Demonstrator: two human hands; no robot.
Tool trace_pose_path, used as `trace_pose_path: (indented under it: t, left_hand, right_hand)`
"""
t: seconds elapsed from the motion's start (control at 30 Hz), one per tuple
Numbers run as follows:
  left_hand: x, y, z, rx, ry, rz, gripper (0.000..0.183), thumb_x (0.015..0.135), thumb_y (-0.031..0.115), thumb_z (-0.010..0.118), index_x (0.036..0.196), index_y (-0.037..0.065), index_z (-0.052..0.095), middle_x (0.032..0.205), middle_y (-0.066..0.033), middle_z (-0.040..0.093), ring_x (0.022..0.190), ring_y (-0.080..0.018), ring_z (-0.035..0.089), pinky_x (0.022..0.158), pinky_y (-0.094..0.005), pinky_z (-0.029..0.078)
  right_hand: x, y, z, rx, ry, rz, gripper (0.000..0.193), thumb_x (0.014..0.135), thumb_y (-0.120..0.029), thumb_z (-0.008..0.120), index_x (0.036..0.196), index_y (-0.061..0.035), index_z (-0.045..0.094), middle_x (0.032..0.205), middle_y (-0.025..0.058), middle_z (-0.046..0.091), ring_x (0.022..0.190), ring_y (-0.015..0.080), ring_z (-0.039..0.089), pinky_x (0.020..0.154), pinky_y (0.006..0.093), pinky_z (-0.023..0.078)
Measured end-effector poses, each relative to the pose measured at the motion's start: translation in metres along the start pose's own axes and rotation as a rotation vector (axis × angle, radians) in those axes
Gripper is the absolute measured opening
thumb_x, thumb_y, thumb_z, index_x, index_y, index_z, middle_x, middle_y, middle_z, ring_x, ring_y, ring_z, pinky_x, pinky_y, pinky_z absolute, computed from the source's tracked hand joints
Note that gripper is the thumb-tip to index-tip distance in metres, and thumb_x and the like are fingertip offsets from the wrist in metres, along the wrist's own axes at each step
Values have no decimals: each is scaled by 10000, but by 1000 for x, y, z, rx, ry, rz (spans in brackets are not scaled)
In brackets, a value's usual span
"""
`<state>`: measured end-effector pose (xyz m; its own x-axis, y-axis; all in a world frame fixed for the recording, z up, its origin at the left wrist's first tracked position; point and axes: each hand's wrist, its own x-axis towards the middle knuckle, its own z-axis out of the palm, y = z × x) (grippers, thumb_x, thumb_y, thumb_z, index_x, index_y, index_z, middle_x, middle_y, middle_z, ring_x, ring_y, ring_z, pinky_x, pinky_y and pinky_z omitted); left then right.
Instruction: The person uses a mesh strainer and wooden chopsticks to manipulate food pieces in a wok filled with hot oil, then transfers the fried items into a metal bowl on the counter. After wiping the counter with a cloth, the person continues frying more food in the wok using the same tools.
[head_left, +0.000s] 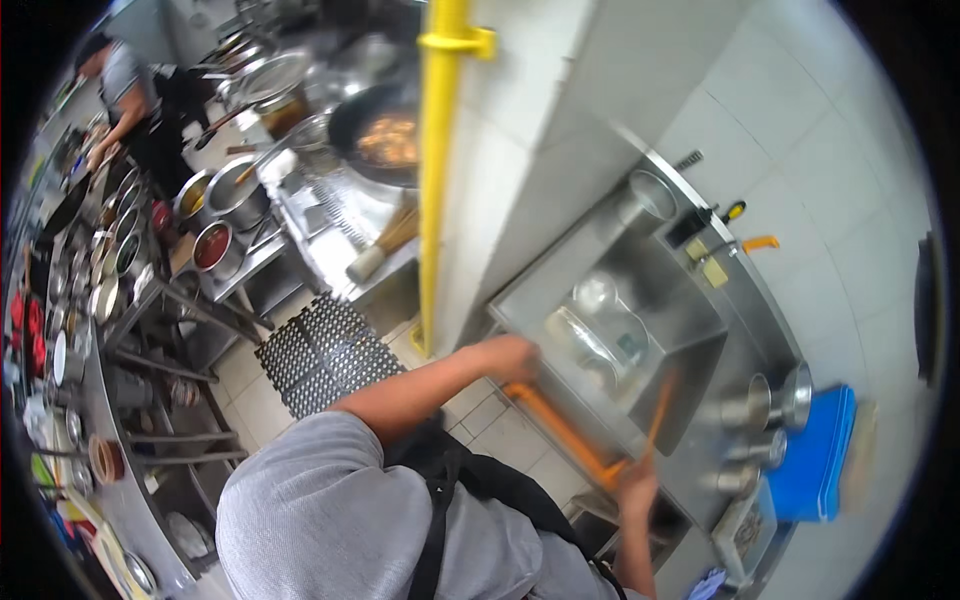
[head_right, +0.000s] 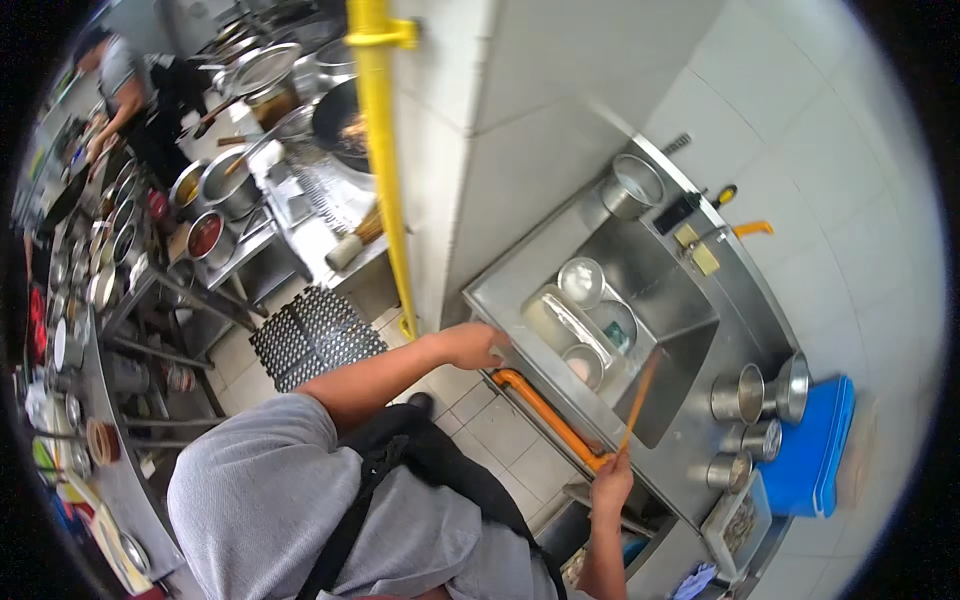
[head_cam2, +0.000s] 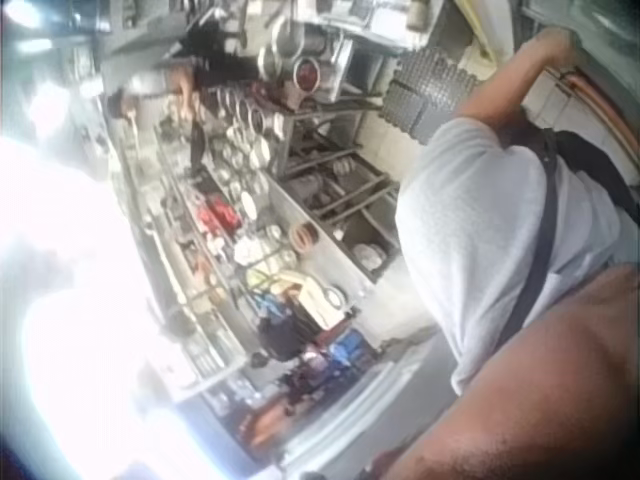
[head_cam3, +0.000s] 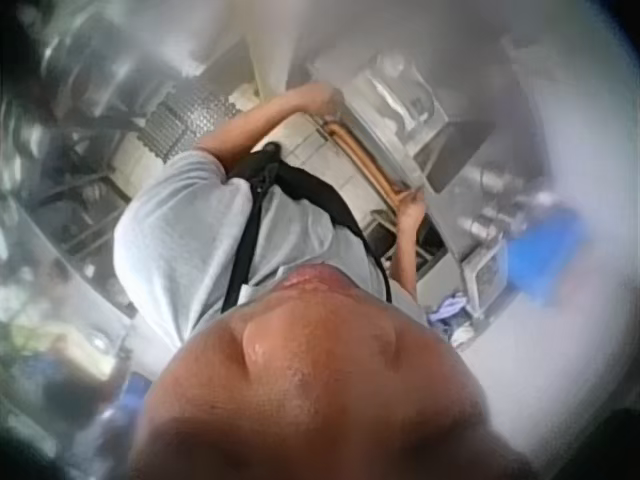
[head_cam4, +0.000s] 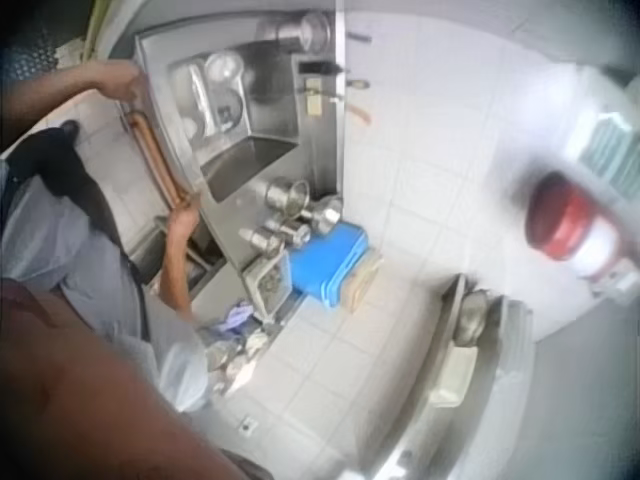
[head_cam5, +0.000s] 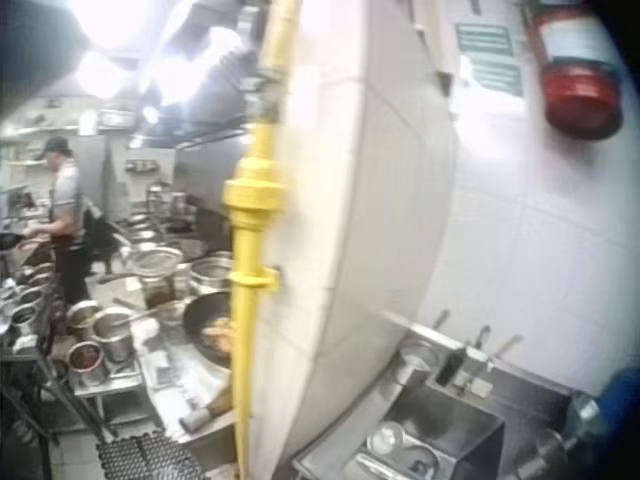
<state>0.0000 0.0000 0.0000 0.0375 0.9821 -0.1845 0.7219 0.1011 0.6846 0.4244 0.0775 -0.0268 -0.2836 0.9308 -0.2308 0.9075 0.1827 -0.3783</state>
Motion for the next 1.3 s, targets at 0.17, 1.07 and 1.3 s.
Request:
trace_pose_path:
  t: [0.17, 1.07, 1.3]
  left_hand:
    - [-120, -95, -9, -25, -186, 60, 503, 831, 373, 655, 1150, -15, 629, 1144, -217, 638, 1036, -359, 615, 915, -403, 477]
    - [-311, -543, -85, 146, -453, 49, 327, 835, 199, 603, 1119, 61, 690, 1124, -164, 669, 1038, -280, 644, 953, -380, 477]
    - [-492, -670, -331, -1208, 941, -699, 306, 910, 300, 554, 820, 30, 666, 753, -113, 667, 664, -222, 653, 598, -368, 522]
  right_hand:
    - [-103, -86, 64, 194, 168, -275, 404, 949, -80, 455, 1338, 30, 479, 838, 212, 601, 738, 315, 596, 694, 421, 476]
    - [-199, -464, 234, -46, -524, -28, 383, 784, -174, 599, 1131, -21, 651, 1012, 202, 680, 964, 335, 653, 838, 424, 517]
    - [-160, -506, 190, -376, -614, -120, 237, 745, -175, 633, 923, -39, 712, 880, 161, 681, 820, 298, 659, 750, 403, 522]
